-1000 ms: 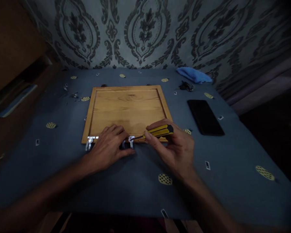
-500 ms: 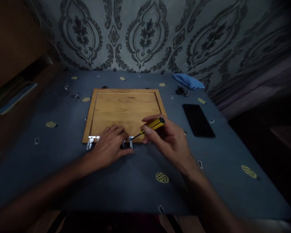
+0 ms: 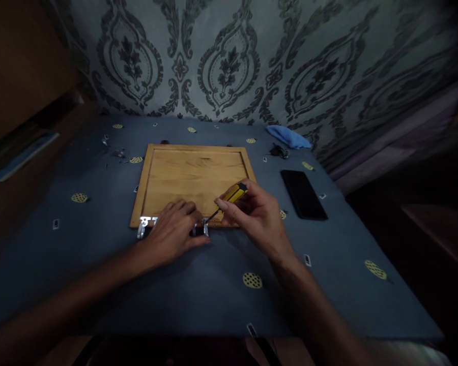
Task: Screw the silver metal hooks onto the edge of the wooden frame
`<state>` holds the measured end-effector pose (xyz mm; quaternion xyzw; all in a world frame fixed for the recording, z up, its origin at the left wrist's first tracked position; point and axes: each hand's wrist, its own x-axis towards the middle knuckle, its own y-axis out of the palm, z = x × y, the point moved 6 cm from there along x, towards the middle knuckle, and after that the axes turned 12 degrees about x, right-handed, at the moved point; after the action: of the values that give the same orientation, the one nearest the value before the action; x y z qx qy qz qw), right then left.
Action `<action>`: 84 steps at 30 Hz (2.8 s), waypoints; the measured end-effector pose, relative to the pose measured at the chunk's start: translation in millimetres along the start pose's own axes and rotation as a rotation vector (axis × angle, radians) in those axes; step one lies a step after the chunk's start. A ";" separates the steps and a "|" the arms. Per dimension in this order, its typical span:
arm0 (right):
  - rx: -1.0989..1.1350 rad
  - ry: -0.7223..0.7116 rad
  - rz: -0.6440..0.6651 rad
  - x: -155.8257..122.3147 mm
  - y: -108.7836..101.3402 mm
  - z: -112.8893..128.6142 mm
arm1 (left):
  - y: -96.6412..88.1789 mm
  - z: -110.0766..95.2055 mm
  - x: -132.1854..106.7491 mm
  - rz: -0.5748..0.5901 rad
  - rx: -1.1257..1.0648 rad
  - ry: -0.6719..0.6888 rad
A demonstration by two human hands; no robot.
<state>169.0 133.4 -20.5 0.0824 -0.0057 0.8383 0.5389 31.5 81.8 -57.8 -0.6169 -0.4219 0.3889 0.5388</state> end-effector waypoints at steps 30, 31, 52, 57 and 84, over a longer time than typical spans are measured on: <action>0.070 -0.126 -0.114 -15.8 -7.0 0.2 | 3.1 1.3 -3.9 -0.077 -0.023 0.021; 0.075 -0.141 -0.146 -16.5 -8.3 1.1 | 3.3 1.3 -3.8 -0.069 -0.022 0.019; 0.019 -0.091 -0.174 -15.9 -9.8 -4.0 | 4.0 2.1 -3.9 -0.093 -0.018 0.011; 0.012 -0.080 -0.136 -14.7 -8.9 -2.6 | 3.3 1.2 -3.6 -0.090 -0.004 0.019; -0.124 -0.041 -0.065 -13.1 -6.8 14.1 | 2.2 -1.1 0.9 0.000 0.017 0.048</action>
<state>182.3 123.0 -9.1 0.0658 -0.0660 0.8165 0.5698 33.0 82.1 -59.9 -0.6213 -0.4054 0.3776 0.5541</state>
